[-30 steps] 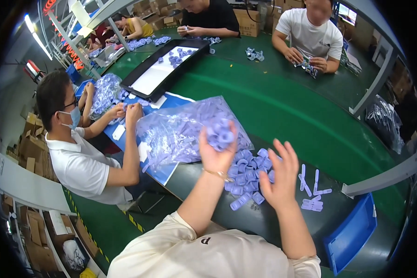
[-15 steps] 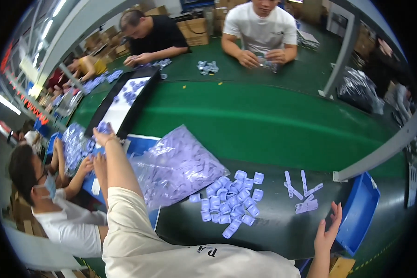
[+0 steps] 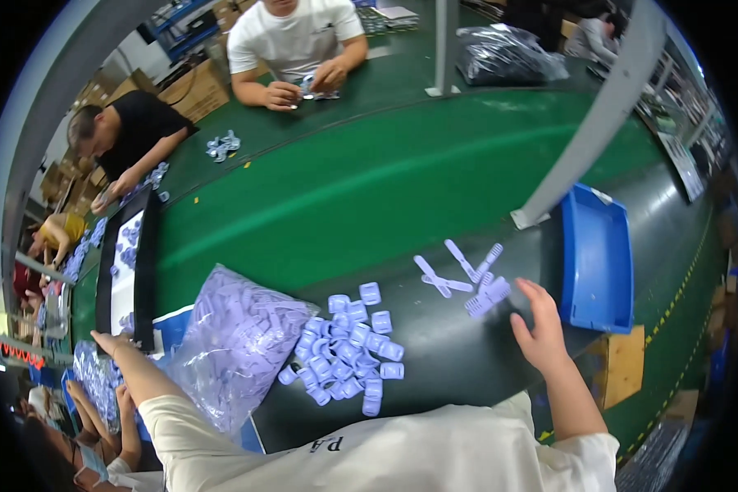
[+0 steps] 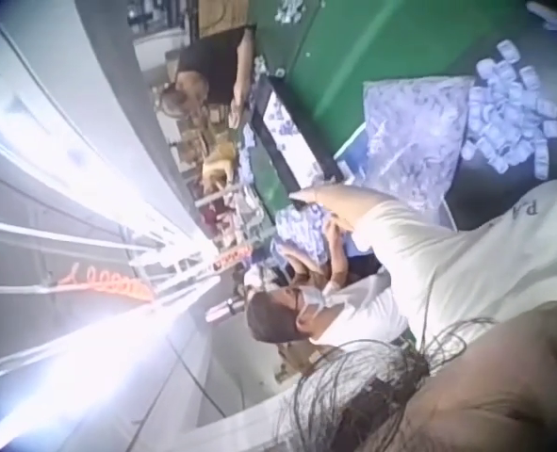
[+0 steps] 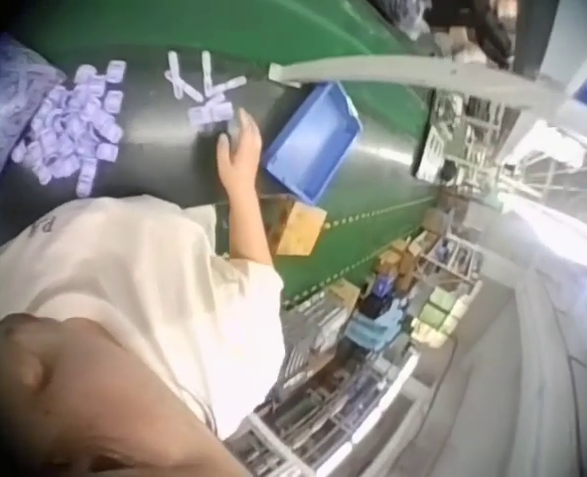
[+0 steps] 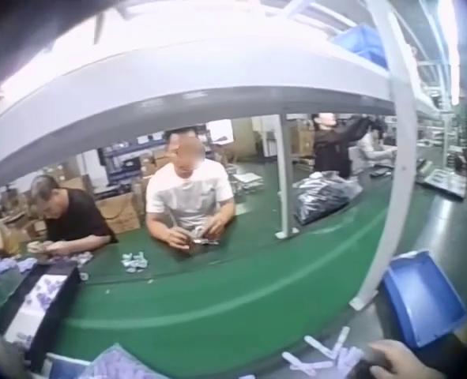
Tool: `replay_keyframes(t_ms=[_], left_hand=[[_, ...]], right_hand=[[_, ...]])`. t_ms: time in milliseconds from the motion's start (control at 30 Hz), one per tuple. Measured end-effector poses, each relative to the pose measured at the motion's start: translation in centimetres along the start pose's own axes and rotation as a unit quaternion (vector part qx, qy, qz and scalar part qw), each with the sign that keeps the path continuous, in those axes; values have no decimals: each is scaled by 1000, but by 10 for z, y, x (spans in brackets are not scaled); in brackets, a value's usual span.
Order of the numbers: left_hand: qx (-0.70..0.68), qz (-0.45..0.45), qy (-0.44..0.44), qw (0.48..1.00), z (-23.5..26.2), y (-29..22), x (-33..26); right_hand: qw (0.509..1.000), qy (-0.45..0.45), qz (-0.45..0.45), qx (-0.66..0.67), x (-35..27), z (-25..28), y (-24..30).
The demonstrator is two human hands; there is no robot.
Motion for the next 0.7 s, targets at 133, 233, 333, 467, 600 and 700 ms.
replay_keyframes(t_ms=[133,233,333,467,600,700], left_hand=[[215,-63,-23,974,-19,-33,-12],[199,5,51,979,-60,-48,-62],[165,52,206,963,-110,-57,-171],[233,8,435,870,-106,-37,-325],[354,-20,596,721,-80,50,-500],[368,-201,759,498,-62,122,-599]], right_hand=[[995,-3,-98,-3,-4,-16,-38],[998,-8,-22,-63,-4,-28,-36],[998,4,1,-64,5,-42,-36],[992,45,94,-72,42,-58,-30],[982,137,120,-39,63,-67,-34],[985,87,143,-46,54,-65,-36]])
Point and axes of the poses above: each hand's wrist, its own x-axis towards the middle knuckle, its own z-axis out of the back of the hand, y = z × x, the point moved 4 cm from there along x, towards the middle knuckle, and after that the axes turned 15 degrees about -y, right-handed, at the moved point
